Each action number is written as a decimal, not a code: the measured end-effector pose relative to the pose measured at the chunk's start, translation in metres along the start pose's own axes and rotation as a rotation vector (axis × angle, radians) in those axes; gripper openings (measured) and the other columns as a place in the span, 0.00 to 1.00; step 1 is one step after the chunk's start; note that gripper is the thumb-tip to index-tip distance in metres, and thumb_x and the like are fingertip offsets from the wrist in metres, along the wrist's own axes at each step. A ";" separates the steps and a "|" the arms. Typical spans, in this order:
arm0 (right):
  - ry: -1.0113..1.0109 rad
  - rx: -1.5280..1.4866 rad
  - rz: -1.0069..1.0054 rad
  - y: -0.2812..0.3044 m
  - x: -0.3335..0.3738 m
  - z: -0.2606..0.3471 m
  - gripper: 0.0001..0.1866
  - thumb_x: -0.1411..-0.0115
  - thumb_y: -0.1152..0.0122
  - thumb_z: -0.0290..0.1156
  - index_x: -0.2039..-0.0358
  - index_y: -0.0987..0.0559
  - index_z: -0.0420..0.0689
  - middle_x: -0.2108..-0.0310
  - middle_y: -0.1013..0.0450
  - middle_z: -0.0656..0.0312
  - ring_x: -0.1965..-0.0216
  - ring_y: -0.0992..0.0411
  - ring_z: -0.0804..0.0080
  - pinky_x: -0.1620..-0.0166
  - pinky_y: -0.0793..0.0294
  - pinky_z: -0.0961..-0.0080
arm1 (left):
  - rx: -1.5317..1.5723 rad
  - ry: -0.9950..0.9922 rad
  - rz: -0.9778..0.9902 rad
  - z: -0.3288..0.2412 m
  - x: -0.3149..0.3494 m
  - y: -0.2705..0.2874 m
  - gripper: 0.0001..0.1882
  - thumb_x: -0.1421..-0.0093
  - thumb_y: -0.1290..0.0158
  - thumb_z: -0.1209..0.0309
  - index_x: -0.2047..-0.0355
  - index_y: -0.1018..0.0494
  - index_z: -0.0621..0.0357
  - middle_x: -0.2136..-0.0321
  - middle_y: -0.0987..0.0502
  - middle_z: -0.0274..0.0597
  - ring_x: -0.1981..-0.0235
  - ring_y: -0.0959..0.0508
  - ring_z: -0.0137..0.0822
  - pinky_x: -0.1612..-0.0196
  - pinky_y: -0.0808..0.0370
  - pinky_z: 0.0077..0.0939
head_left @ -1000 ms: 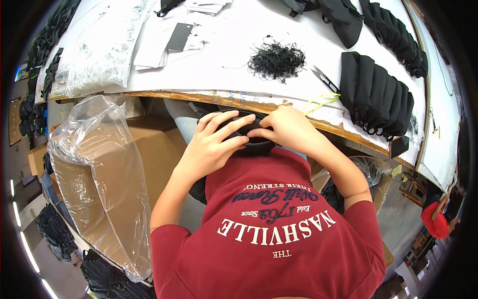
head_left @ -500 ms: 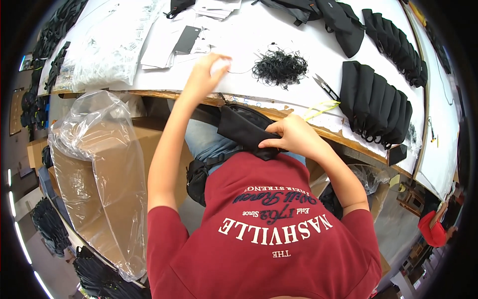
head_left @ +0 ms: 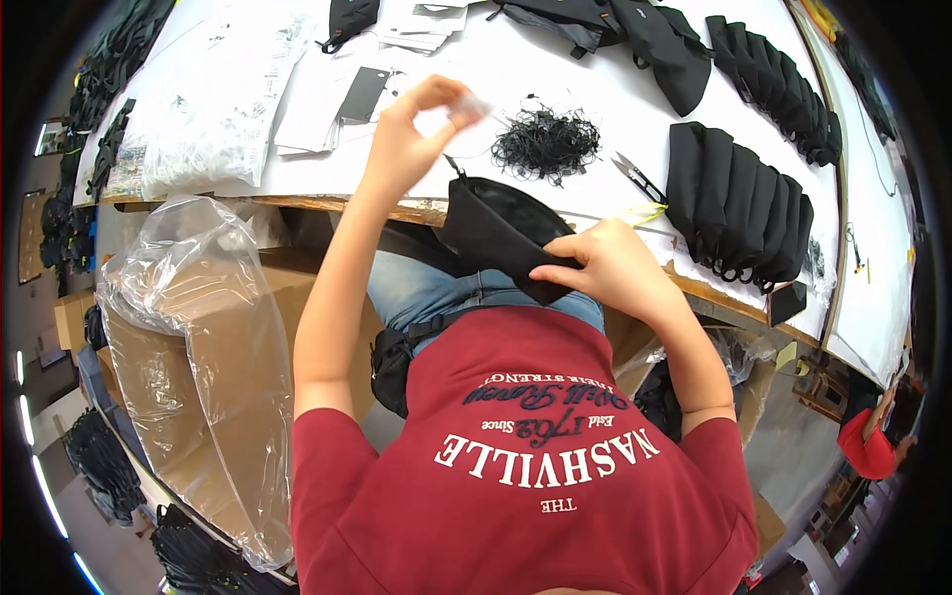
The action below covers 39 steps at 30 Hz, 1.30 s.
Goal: Attaching brand tags and plastic fasteners to small black fabric pouches at an industrial work table.
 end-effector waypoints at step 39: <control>-0.034 -0.850 -0.574 0.055 -0.019 -0.011 0.13 0.38 0.48 0.35 0.61 0.20 0.41 0.82 0.34 0.72 0.83 0.42 0.88 0.77 0.42 0.89 | 1.170 0.583 -0.124 -0.003 0.099 -0.057 0.24 0.52 0.40 0.77 0.53 0.32 0.65 0.60 0.25 0.44 0.61 0.24 0.34 0.57 0.26 0.26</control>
Point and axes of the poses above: each hand's wrist, its own x-axis away from the middle knuckle, its own y-axis out of the back of the hand, z = x × y, the point moved 10 cm from there along -x, towards the middle knuckle
